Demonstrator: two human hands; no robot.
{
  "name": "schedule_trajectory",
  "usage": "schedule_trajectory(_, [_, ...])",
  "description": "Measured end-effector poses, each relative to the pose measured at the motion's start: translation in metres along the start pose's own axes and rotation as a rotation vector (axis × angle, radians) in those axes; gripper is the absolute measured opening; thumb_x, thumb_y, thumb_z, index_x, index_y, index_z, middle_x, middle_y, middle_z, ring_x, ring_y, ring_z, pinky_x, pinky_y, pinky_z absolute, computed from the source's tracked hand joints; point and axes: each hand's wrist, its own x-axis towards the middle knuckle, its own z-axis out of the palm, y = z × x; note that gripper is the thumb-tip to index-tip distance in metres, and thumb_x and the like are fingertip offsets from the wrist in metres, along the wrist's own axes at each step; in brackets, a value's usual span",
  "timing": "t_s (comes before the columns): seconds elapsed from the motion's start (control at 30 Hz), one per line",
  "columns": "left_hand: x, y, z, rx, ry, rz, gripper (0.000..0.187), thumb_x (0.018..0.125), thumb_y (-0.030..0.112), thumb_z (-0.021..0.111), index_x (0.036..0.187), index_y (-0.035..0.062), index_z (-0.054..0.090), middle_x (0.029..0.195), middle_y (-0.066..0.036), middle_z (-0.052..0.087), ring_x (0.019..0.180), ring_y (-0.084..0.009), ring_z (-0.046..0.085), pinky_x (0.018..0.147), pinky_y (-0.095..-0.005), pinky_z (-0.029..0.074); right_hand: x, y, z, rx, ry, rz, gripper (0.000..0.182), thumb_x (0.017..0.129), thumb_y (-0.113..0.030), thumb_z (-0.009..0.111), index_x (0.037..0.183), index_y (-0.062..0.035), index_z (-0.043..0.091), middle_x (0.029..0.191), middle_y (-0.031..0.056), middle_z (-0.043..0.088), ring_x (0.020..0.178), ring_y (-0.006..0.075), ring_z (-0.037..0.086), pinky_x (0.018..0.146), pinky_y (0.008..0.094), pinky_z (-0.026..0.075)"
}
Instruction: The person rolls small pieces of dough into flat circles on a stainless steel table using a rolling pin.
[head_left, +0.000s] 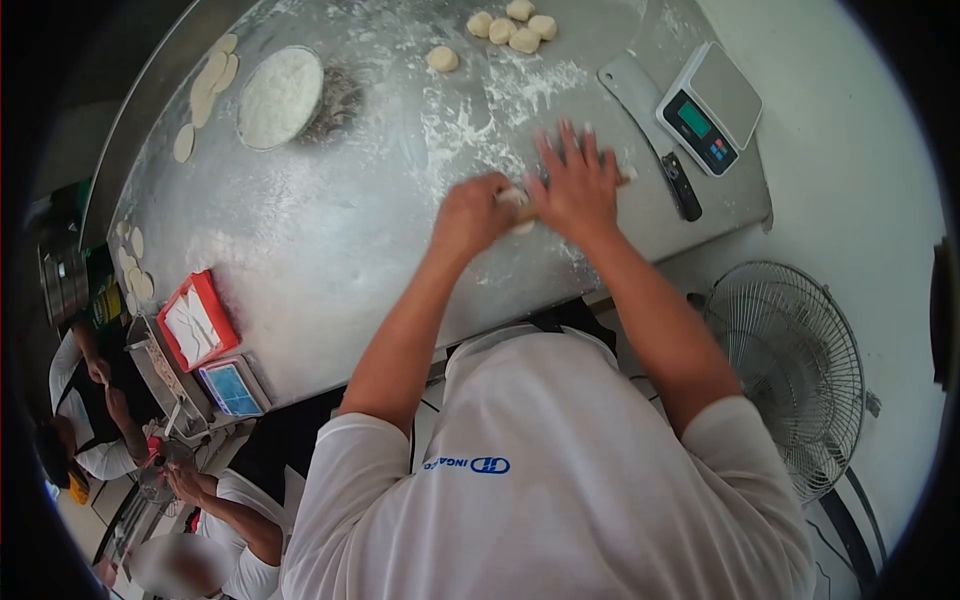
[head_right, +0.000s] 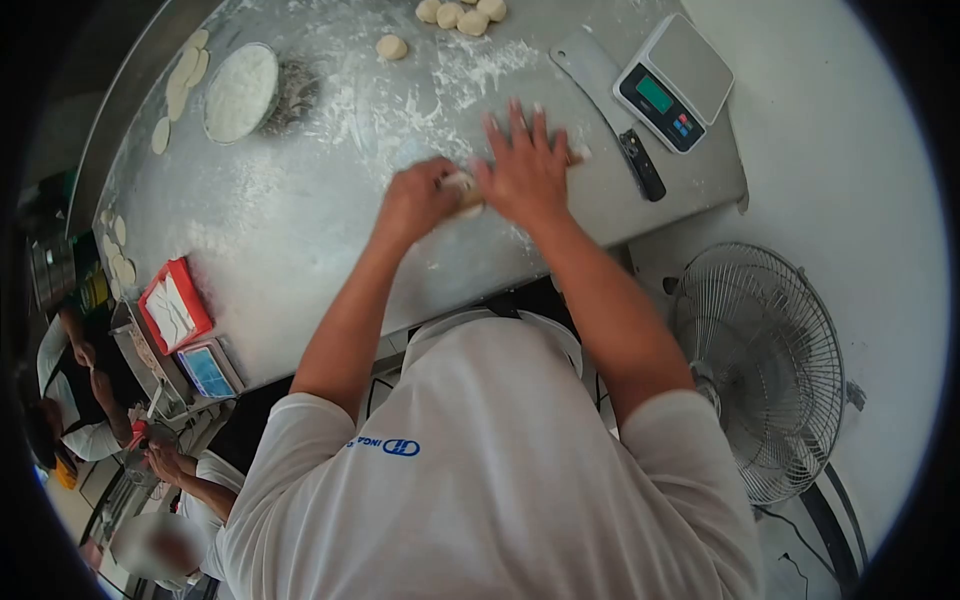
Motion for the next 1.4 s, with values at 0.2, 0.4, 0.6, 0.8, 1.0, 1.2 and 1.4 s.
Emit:
schedule_trajectory(0.2, [0.032,-0.002,-0.020,0.055,0.018,0.112,0.026,0.091,0.021,0.076,0.108,0.0016,0.074,0.100,-0.021,0.075,0.094,-0.0399,0.072,0.086,-0.0472,0.056,0.065,-0.006,0.013,0.094,0.114,0.006,0.065,0.102,-0.049,0.057,0.158,-0.0164,0.051,0.164,0.0209,0.045,0.151,0.0458,0.039,0.126,0.0614,0.023])
schedule_trajectory(0.4, [0.006,-0.011,-0.009,-0.075,-0.103,0.081,0.026,0.091,0.021,0.077,0.104,0.0007,0.068,0.093,-0.020,0.072,0.089,-0.0400,0.071,0.082,-0.0483,0.056,-0.072,0.018,0.002,0.089,-0.009,-0.145,0.067,0.098,-0.049,0.062,0.156,-0.0164,0.055,0.162,0.0227,0.047,0.149,0.0464,0.042,0.123,0.0629,0.025])
schedule_trajectory(0.6, [-0.002,-0.004,-0.001,0.025,0.106,0.002,0.020,0.094,0.018,0.073,0.105,0.0022,0.070,0.097,-0.021,0.074,0.090,-0.0425,0.071,0.081,-0.0495,0.056,0.028,-0.010,0.009,-0.037,0.011,0.009,0.071,0.101,-0.054,0.057,0.160,-0.0158,0.049,0.165,0.0241,0.043,0.152,0.0456,0.038,0.125,0.0629,0.023])
schedule_trajectory(0.8, [0.022,0.004,-0.020,0.160,-0.012,0.077,0.025,0.092,0.024,0.076,0.106,0.0032,0.073,0.098,-0.022,0.074,0.095,-0.0414,0.071,0.085,-0.0503,0.055,0.044,-0.006,0.012,0.133,0.087,-0.031,0.067,0.102,-0.050,0.058,0.158,-0.0148,0.051,0.164,0.0223,0.045,0.152,0.0426,0.039,0.126,0.0575,0.026])
schedule_trajectory(1.0, [-0.020,-0.005,-0.006,-0.175,-0.040,-0.133,0.022,0.091,0.020,0.073,0.103,0.0019,0.066,0.089,-0.023,0.073,0.086,-0.0435,0.072,0.078,-0.0495,0.056,-0.079,0.016,0.003,0.104,-0.010,-0.145,0.069,0.096,-0.052,0.064,0.154,-0.0148,0.057,0.162,0.0223,0.048,0.149,0.0455,0.042,0.122,0.0610,0.027])
schedule_trajectory(1.2, [-0.003,-0.008,-0.008,0.011,0.205,0.038,0.024,0.094,0.018,0.071,0.113,0.0027,0.071,0.095,-0.022,0.074,0.087,-0.0436,0.070,0.080,-0.0501,0.055,0.048,-0.006,0.019,0.012,0.052,-0.014,0.071,0.100,-0.052,0.060,0.158,-0.0124,0.052,0.168,0.0220,0.039,0.152,0.0442,0.038,0.124,0.0621,0.025])
schedule_trajectory(1.4, [0.004,-0.003,-0.013,0.082,0.066,0.046,0.023,0.092,0.019,0.073,0.108,0.0025,0.072,0.094,-0.021,0.071,0.098,-0.0403,0.069,0.087,-0.0483,0.054,-0.001,0.003,0.011,0.099,0.047,-0.073,0.069,0.099,-0.050,0.062,0.155,-0.0112,0.054,0.163,0.0227,0.047,0.150,0.0432,0.042,0.124,0.0614,0.025])
